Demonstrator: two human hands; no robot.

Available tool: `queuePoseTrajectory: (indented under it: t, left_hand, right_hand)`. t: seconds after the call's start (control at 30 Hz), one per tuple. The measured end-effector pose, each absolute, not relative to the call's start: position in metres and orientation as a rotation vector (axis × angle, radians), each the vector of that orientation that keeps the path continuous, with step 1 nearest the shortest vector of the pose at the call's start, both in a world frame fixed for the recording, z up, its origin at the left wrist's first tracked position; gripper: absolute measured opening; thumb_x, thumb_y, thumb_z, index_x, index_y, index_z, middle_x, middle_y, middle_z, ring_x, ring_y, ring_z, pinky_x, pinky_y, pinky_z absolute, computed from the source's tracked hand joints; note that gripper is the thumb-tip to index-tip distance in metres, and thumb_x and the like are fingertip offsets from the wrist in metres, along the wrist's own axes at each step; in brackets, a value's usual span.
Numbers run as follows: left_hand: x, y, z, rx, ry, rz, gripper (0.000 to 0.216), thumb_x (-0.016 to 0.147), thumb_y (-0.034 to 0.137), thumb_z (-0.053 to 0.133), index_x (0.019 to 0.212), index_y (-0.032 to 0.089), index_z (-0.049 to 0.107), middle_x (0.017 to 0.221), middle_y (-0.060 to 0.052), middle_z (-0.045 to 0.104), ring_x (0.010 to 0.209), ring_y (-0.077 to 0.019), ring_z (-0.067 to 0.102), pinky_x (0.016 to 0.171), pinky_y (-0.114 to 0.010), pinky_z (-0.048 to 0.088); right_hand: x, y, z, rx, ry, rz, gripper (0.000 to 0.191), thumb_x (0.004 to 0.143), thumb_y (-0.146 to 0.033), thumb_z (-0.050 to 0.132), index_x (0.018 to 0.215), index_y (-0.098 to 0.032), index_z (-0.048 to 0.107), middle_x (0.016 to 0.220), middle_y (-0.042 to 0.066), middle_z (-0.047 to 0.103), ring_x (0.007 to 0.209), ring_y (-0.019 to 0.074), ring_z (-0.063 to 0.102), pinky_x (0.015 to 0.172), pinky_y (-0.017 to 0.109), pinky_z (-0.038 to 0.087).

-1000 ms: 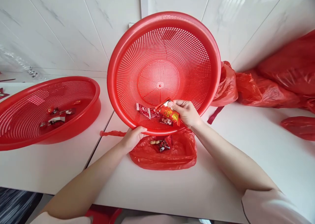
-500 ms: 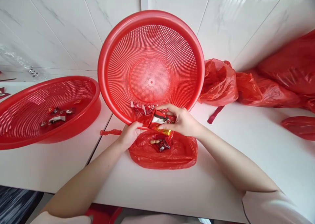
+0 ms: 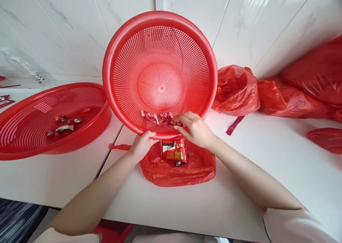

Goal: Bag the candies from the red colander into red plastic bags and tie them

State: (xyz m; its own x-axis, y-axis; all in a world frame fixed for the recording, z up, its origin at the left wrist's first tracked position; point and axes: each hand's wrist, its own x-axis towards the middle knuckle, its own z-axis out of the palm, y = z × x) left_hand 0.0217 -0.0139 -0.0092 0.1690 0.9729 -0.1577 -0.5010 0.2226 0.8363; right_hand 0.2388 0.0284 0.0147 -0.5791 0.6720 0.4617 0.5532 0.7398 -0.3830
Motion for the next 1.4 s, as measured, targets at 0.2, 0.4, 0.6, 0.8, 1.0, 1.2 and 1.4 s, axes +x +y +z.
queuePoseTrajectory:
  t: [0.2,0.4,0.6,0.8,1.0,1.2,1.4]
  left_hand:
    - [0.019,-0.018,-0.015,0.82,0.827,1.206,0.013,0.076,0.014,0.058,0.079,0.012,0.071,0.092,-0.008,0.073,0.11,-0.0292,0.062,0.101,-0.047,0.044]
    - [0.015,-0.017,-0.011,0.827,0.81,1.297,0.02,0.075,0.014,0.06,0.092,0.014,0.071,0.099,-0.006,0.073,0.111,-0.0291,0.061,0.102,-0.048,0.043]
    - [0.015,-0.015,-0.002,0.814,0.767,1.329,0.04,0.074,0.012,0.057,0.112,0.016,0.067,0.107,-0.007,0.072,0.117,-0.0297,0.059,0.104,-0.051,0.041]
    - [0.014,-0.015,-0.007,0.792,0.753,1.265,0.034,0.075,0.014,0.057,0.107,0.014,0.069,0.11,-0.009,0.071,0.118,-0.0309,0.058,0.105,-0.05,0.04]
    - [0.017,-0.016,-0.005,0.742,0.815,1.273,0.026,0.071,0.012,0.059,0.094,0.01,0.07,0.102,-0.01,0.073,0.115,-0.0322,0.06,0.104,-0.051,0.042]
    - [0.018,-0.014,-0.003,0.767,0.787,1.284,0.036,0.07,0.011,0.059,0.105,0.013,0.069,0.107,-0.009,0.072,0.116,-0.0316,0.059,0.105,-0.05,0.041]
    - [0.014,-0.018,-0.005,0.722,0.829,1.115,0.027,0.072,0.018,0.059,0.094,0.01,0.072,0.101,-0.012,0.073,0.109,-0.035,0.063,0.099,-0.051,0.046]
  right_hand:
    - [0.239,0.041,-0.004,-0.911,-2.404,0.537,0.038,0.091,-0.025,0.055,0.128,-0.018,0.055,0.118,0.012,0.065,0.106,0.0237,0.062,0.094,0.042,0.049]
    - [0.234,0.045,0.0,-0.863,-1.725,1.187,0.041,0.073,-0.024,0.076,0.111,-0.019,0.062,0.101,0.005,0.068,0.092,0.0173,0.066,0.087,0.033,0.054]
    - [0.236,0.043,0.014,-0.847,-1.15,1.721,0.031,0.084,-0.04,0.065,0.106,-0.02,0.058,0.085,0.005,0.071,0.069,0.0149,0.07,0.057,0.025,0.057]
    - [0.234,0.04,0.015,-0.586,-1.287,1.628,0.012,0.077,-0.019,0.071,0.082,-0.021,0.06,0.125,0.004,0.063,0.116,0.0189,0.06,0.103,0.039,0.047]
    - [0.235,0.032,0.015,-0.553,-1.777,1.019,0.015,0.078,-0.01,0.067,0.067,-0.02,0.063,0.141,0.002,0.05,0.134,0.0229,0.043,0.111,0.045,0.037]
    - [0.231,0.022,0.021,-0.412,-2.081,0.794,0.021,0.078,-0.002,0.058,0.069,-0.019,0.064,0.144,0.003,0.045,0.14,0.0234,0.035,0.116,0.047,0.029]
    - [0.228,0.007,0.04,-0.278,-2.32,1.117,0.005,0.084,-0.02,0.064,0.088,-0.021,0.061,0.127,0.008,0.06,0.113,0.0194,0.059,0.095,0.039,0.051]
